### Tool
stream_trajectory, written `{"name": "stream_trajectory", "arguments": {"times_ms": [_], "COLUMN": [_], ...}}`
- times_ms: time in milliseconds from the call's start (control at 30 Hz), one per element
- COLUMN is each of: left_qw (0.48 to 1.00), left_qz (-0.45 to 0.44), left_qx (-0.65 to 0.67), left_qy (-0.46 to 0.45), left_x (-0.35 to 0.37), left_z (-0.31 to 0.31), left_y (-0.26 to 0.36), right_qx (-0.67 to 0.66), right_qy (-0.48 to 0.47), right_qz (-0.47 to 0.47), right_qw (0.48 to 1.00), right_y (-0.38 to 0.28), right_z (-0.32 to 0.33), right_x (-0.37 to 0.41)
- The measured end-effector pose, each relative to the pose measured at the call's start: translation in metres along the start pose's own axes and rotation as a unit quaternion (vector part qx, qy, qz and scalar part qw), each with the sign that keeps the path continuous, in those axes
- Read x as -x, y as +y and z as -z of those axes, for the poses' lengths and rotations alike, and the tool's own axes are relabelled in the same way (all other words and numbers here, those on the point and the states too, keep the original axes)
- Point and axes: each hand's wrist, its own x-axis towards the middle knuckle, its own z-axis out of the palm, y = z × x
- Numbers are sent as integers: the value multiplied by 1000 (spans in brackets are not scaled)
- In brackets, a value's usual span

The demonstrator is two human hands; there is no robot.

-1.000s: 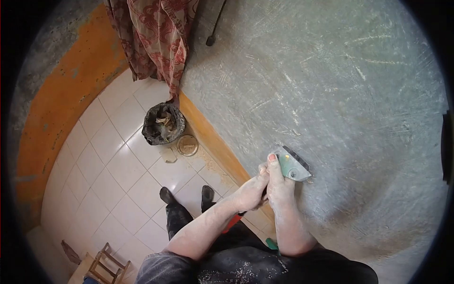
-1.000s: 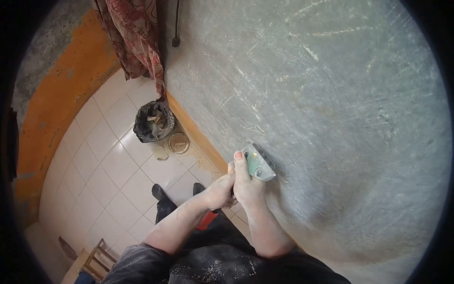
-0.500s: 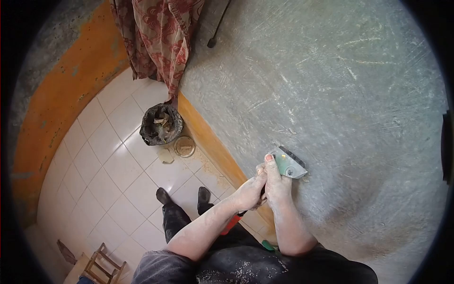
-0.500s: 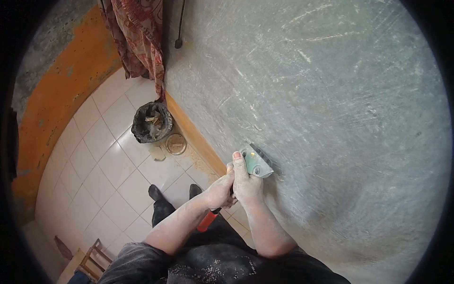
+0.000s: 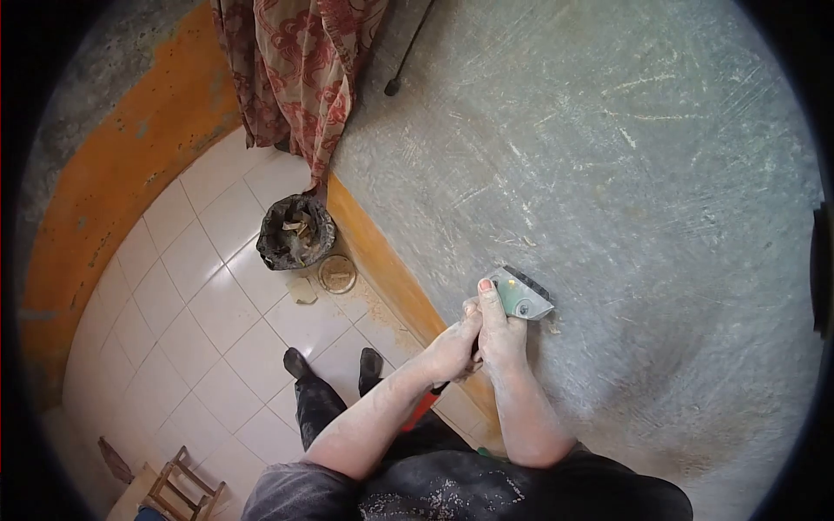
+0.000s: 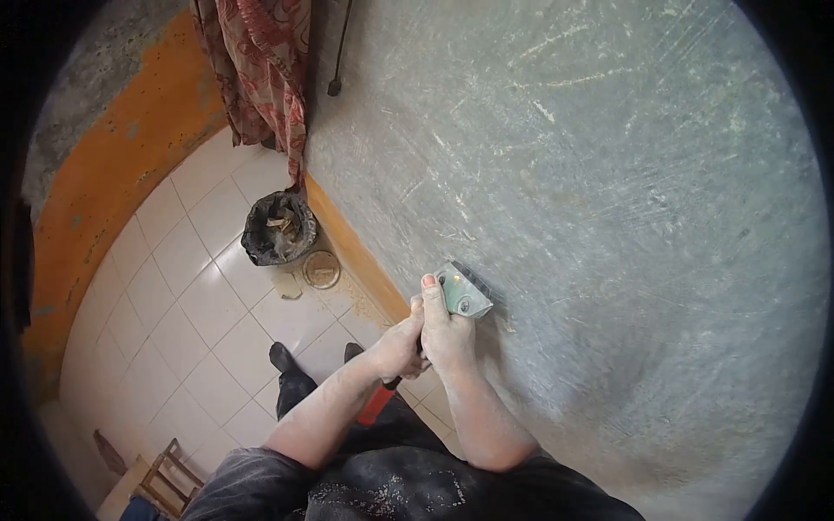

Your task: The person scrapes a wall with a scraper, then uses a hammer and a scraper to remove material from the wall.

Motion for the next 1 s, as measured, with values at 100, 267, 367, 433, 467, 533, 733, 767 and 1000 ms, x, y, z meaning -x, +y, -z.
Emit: {"name": "stream_trajectory", "arguments": {"times_ms": [100,267,367,433,467,533,733,767,1000], "left_qw": [1000,1000,999,999,999,999,998,999,997], "left_qz": [7,20,30,34,39,32,41,41,63], "left_qx": [8,18,-15,-12,-11,-30,-37,-24,-20], "left_qy": [8,-13,10,-15,-27,-7,14,23,44], "left_x": [3,0,3,3,4,4,6,8,12], "left_z": [-7,1,-4,1,3,2,-10,-12,-21], "left_y": [2,0,-3,6,9,7,8,10,8], "right_qx": [36,-1,12,34,13,-34,-15,18,56], "right_qy": [-2,9,13,18,25,36,-3,10,-13], "right_qz": [-31,4,-15,-23,-12,11,-7,17,102], "right_qw": [999,1000,1000,999,1000,999,1000,1000,993], "right_y": [-7,0,4,2,1,-3,-1,-7,-11], "right_z": [0,-5,0,1,-1,-10,5,2,8], "right_x": [-2,-1,-1,-3,-1,2,1,2,4]}}
